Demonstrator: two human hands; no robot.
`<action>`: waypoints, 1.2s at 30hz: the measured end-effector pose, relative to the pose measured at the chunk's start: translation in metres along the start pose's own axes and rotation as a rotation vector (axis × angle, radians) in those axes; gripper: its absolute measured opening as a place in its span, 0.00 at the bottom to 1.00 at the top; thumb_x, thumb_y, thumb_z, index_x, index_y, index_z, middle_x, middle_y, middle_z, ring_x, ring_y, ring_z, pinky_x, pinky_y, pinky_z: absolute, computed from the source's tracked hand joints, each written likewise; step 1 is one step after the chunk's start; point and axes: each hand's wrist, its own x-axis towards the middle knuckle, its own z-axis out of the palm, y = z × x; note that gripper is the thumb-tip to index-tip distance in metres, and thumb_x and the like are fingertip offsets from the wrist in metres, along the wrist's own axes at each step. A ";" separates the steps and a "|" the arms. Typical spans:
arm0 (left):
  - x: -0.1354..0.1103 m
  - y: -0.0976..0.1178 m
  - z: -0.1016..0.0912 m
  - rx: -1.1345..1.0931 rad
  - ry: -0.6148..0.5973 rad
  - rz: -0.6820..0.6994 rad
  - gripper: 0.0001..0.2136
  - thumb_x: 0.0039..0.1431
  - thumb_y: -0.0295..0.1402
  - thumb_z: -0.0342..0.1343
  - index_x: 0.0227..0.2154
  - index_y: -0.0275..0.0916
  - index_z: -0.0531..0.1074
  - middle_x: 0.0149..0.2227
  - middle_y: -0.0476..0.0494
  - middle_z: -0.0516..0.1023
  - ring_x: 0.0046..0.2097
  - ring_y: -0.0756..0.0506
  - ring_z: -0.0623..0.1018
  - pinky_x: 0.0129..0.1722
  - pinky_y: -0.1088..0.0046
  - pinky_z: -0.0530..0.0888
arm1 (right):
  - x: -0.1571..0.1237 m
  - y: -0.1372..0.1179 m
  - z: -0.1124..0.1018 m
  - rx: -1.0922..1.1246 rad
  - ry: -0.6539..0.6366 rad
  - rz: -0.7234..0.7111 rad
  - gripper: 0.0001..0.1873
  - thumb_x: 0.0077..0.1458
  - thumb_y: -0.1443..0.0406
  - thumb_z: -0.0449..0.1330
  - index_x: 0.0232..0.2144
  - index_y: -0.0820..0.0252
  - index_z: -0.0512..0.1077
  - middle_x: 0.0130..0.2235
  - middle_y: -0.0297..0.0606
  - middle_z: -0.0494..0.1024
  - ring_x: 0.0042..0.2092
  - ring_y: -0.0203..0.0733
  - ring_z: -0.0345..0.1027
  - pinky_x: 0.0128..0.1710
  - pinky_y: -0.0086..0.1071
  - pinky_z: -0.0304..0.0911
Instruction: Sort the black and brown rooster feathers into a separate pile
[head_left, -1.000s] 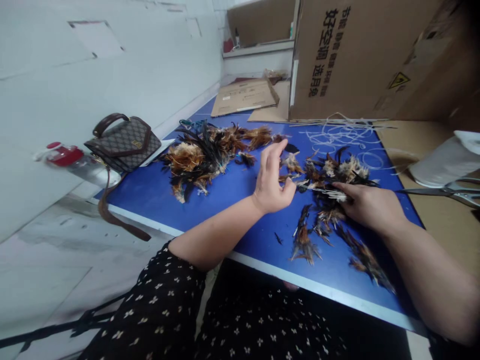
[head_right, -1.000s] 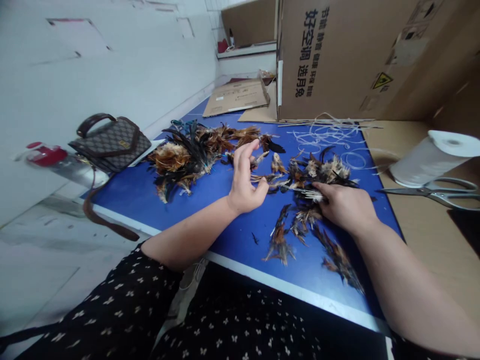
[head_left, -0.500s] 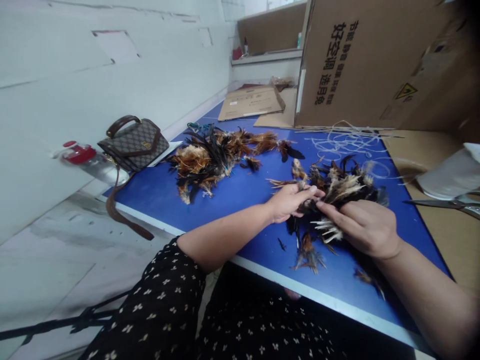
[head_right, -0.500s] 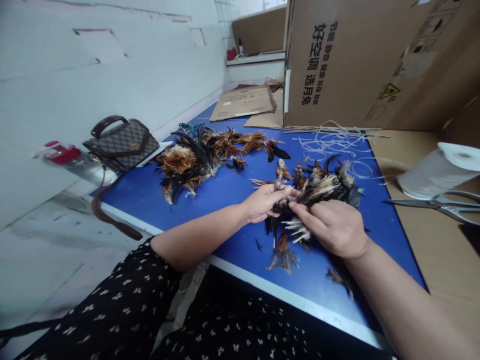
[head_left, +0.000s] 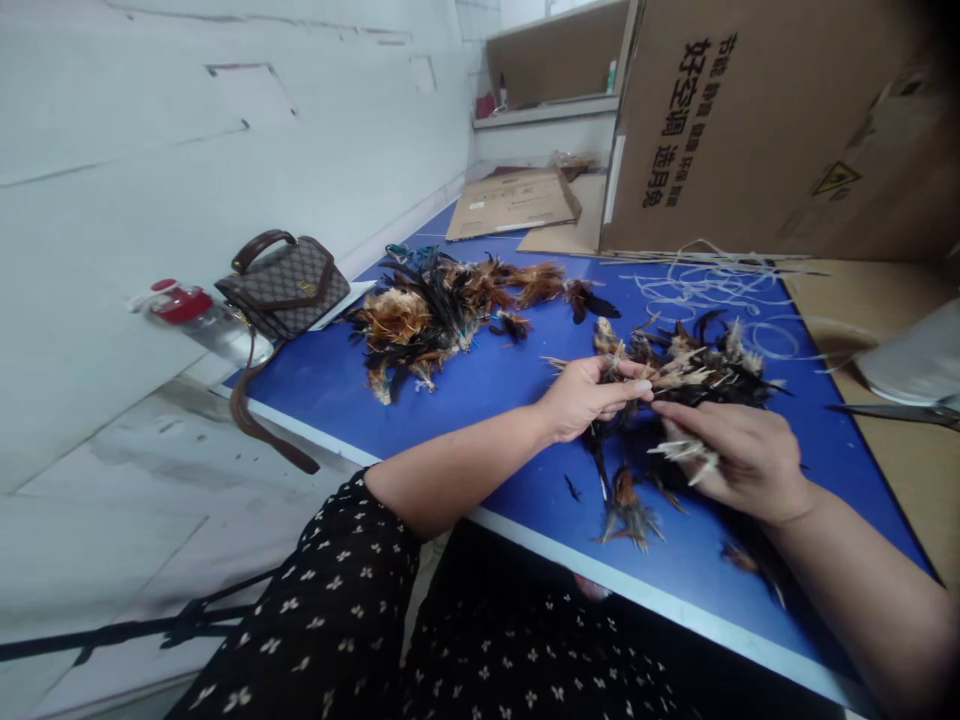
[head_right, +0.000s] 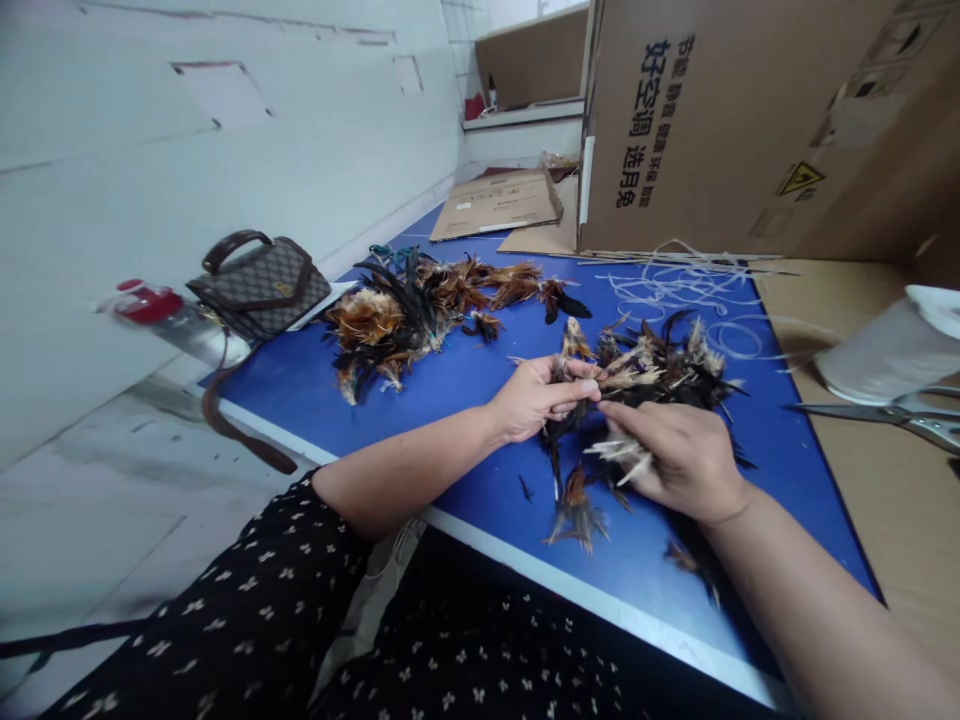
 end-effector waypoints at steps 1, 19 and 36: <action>0.000 0.000 0.000 -0.011 -0.001 0.015 0.27 0.47 0.43 0.83 0.44 0.34 0.79 0.34 0.45 0.85 0.23 0.60 0.62 0.24 0.76 0.49 | 0.000 0.000 -0.001 0.004 0.069 0.068 0.17 0.70 0.67 0.65 0.59 0.53 0.82 0.37 0.36 0.85 0.32 0.40 0.79 0.33 0.32 0.71; -0.007 -0.019 0.010 0.162 -0.166 -0.084 0.28 0.52 0.50 0.80 0.46 0.33 0.84 0.26 0.53 0.71 0.28 0.55 0.66 0.27 0.76 0.55 | 0.005 -0.006 0.004 0.385 0.270 0.787 0.19 0.63 0.46 0.74 0.37 0.54 0.89 0.36 0.39 0.87 0.36 0.50 0.82 0.37 0.38 0.80; 0.001 0.001 0.003 0.500 -0.123 0.433 0.10 0.58 0.28 0.72 0.43 0.40 0.87 0.51 0.39 0.87 0.56 0.42 0.83 0.68 0.60 0.72 | 0.014 -0.010 -0.009 0.532 -0.024 0.594 0.28 0.70 0.40 0.68 0.34 0.55 0.85 0.38 0.42 0.85 0.38 0.50 0.80 0.43 0.38 0.79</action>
